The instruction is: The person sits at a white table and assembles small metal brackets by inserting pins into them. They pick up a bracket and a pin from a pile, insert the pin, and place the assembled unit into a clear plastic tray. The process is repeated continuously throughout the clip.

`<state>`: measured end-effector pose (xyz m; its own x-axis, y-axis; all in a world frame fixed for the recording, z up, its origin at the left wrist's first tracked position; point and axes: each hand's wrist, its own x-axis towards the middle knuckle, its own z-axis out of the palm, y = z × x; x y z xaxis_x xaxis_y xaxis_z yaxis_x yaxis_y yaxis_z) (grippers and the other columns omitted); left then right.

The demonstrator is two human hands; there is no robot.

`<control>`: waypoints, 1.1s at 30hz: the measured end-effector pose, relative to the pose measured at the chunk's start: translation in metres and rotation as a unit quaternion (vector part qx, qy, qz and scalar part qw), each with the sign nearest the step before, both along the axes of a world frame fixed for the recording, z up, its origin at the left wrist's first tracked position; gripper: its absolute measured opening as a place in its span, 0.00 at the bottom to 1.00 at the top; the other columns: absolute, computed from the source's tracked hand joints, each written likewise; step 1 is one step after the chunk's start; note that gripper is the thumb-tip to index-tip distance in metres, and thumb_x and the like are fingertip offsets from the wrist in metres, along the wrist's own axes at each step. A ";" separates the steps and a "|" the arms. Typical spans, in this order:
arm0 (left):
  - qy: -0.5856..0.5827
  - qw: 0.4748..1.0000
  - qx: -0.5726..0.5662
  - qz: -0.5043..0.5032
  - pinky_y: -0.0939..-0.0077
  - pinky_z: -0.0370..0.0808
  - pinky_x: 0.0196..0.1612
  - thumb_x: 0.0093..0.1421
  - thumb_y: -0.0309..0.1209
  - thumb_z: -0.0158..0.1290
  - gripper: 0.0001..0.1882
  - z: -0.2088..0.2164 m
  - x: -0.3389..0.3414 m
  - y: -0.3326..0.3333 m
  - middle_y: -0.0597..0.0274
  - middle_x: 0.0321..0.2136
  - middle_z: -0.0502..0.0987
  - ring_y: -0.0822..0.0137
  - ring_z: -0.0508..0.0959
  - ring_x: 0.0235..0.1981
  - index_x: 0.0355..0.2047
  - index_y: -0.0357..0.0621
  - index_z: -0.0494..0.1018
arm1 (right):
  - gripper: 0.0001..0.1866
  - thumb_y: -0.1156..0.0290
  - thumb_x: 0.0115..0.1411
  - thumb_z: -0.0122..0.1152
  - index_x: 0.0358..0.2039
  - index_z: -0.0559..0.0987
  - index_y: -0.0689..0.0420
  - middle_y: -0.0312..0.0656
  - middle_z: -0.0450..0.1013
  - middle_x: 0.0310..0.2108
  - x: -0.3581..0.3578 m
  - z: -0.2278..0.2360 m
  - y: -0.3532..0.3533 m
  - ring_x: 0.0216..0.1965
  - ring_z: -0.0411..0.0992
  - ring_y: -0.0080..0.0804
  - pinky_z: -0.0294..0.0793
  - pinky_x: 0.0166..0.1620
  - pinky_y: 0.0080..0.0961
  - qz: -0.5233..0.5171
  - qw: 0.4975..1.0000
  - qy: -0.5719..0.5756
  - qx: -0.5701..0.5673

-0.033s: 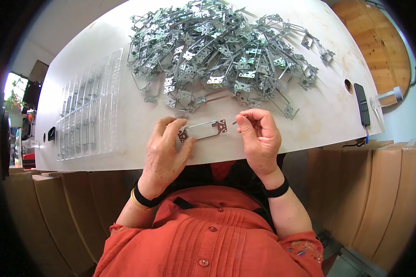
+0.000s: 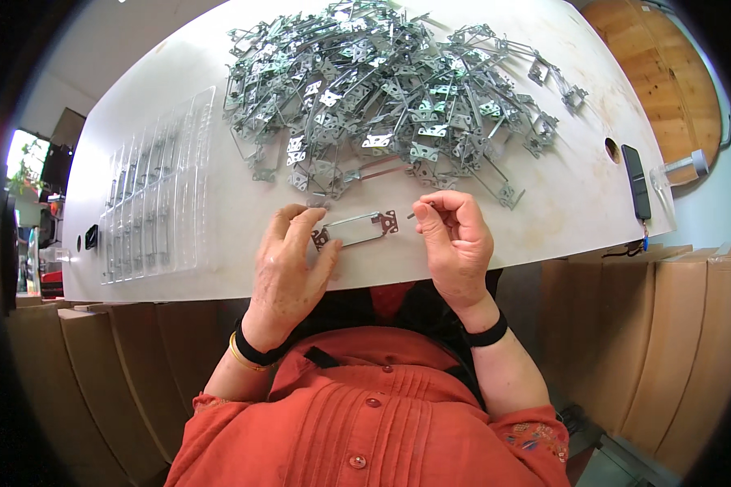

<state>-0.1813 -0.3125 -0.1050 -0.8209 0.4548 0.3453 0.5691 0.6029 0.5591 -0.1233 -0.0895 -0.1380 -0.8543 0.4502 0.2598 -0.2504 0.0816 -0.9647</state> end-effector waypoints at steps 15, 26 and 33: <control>0.053 0.991 -0.066 -0.099 0.57 0.74 0.52 0.60 0.25 0.62 0.21 0.010 0.000 0.067 0.47 0.45 0.77 0.47 0.76 0.46 0.54 0.34 0.75 | 0.07 0.73 0.71 0.68 0.46 0.79 0.59 0.32 0.78 0.37 -0.001 -0.004 0.002 0.34 0.74 0.15 0.76 0.40 0.16 -0.001 1.000 0.012 -0.015; 0.056 0.993 -0.020 -0.101 0.58 0.76 0.44 0.59 0.22 0.63 0.06 0.017 -0.006 0.057 0.54 0.35 0.76 0.49 0.77 0.38 0.36 0.39 0.79 | 0.08 0.72 0.71 0.68 0.46 0.78 0.59 0.32 0.78 0.38 -0.002 -0.005 0.002 0.34 0.73 0.15 0.75 0.40 0.15 0.000 1.000 0.025 -0.006; 0.066 0.989 0.131 -0.018 0.76 0.76 0.32 0.67 0.17 0.60 0.04 0.040 -0.012 0.032 0.61 0.30 0.78 0.71 0.81 0.28 0.37 0.36 0.76 | 0.08 0.73 0.71 0.68 0.46 0.78 0.59 0.32 0.77 0.37 -0.002 -0.003 0.001 0.34 0.73 0.14 0.75 0.40 0.15 -0.007 1.000 0.016 -0.017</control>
